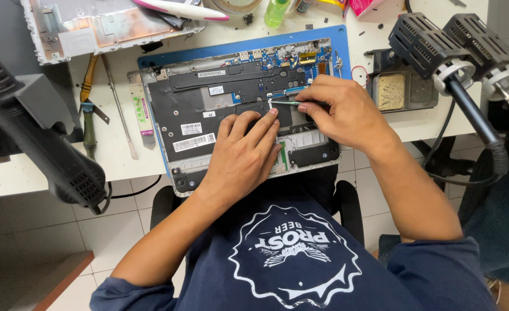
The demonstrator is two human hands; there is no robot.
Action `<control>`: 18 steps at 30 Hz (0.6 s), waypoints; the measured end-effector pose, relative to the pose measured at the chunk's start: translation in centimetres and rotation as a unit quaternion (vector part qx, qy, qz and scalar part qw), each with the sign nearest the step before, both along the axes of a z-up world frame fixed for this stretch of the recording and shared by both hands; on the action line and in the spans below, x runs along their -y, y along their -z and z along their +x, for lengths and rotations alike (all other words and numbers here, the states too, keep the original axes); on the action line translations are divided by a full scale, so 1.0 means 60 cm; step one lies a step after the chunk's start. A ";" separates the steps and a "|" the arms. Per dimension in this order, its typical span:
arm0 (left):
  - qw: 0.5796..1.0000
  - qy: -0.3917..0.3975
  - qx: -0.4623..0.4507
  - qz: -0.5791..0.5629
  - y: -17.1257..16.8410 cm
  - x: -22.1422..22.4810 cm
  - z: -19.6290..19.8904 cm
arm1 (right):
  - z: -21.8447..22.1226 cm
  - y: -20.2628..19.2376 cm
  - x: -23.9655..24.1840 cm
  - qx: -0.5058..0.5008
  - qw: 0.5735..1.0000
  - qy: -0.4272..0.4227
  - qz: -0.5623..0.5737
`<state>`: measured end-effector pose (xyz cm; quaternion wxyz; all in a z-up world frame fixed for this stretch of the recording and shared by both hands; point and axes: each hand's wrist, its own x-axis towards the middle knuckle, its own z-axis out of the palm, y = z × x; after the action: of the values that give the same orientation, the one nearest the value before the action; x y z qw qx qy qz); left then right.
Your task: The person uses a screwdriver to remove screws from the back of a disassembled laptop. They then use a plastic spudger to pry open a component and disconnect a ribbon cable from the motherboard.
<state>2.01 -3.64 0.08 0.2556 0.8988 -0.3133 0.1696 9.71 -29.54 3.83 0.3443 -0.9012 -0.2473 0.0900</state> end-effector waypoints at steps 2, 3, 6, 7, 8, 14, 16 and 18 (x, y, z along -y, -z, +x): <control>1.000 0.000 -0.003 -0.001 -0.001 -0.001 -0.002 | -0.002 0.004 0.003 -0.002 1.000 0.001 0.005; 1.000 0.000 -0.002 -0.001 0.000 -0.001 -0.002 | -0.004 0.003 0.001 0.000 1.000 0.001 0.005; 1.000 0.000 -0.004 -0.002 0.001 -0.001 -0.003 | -0.010 0.001 -0.001 0.001 1.000 0.009 0.008; 1.000 0.000 -0.004 -0.002 0.001 -0.001 -0.003 | -0.010 0.001 -0.001 0.004 1.000 0.012 0.006; 1.000 0.000 -0.004 -0.001 0.001 -0.001 -0.003 | -0.011 0.001 -0.001 0.007 1.000 0.014 0.004; 0.999 -0.004 0.001 -0.036 0.008 -0.005 0.006 | -0.013 0.004 0.001 0.021 1.000 0.014 0.009; 0.999 -0.031 0.006 -0.044 0.020 -0.009 0.017 | -0.016 0.007 -0.001 0.034 0.999 0.016 0.003; 0.997 -0.057 0.010 -0.051 0.025 -0.012 0.026 | -0.023 0.014 -0.003 0.046 0.999 0.019 -0.002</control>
<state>3.56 -2.89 -1.39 0.2875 0.8993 -0.2550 0.2087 8.31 -29.35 2.98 0.3321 -0.9098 -0.2454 0.0420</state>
